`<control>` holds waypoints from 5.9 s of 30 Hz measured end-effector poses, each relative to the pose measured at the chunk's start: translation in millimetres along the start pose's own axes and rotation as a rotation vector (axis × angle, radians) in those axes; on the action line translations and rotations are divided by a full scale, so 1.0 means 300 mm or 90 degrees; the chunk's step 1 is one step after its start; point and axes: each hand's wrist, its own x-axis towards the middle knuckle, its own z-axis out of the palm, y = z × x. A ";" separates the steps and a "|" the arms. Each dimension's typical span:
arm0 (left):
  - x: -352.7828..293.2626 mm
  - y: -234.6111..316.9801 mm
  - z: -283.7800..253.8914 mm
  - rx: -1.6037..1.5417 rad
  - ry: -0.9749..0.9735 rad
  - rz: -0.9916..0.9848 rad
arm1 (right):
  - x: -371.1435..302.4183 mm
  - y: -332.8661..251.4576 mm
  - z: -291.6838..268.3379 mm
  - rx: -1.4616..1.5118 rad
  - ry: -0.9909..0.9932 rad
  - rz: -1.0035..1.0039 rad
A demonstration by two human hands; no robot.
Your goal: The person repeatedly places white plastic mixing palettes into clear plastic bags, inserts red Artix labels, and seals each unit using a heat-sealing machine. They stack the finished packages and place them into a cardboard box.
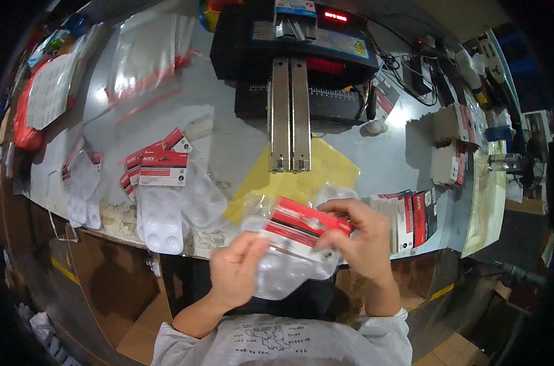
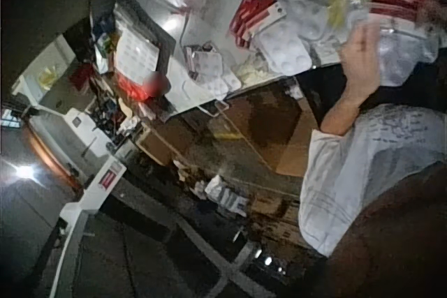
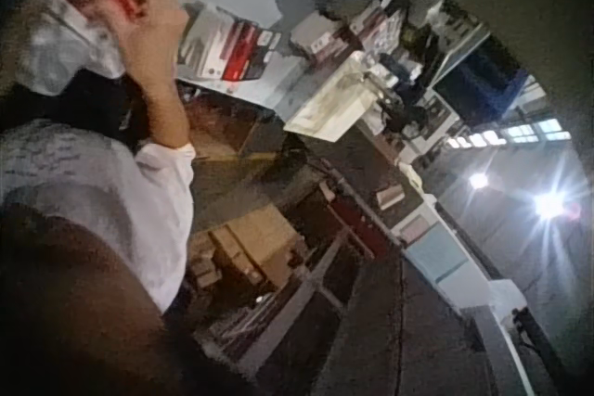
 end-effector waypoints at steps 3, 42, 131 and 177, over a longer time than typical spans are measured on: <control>0.017 -0.038 -0.012 -0.075 0.109 0.005 | -0.035 0.018 -0.011 0.216 -0.219 0.321; 0.238 -0.084 -0.372 0.711 0.465 -0.027 | -0.102 0.231 -0.298 -0.433 0.291 0.215; 0.080 -0.152 0.029 -0.159 0.080 -0.077 | -0.008 0.119 0.048 0.472 -0.258 0.477; -0.013 0.030 0.000 0.005 -0.152 -0.018 | -0.020 -0.018 -0.001 -0.090 -0.003 0.046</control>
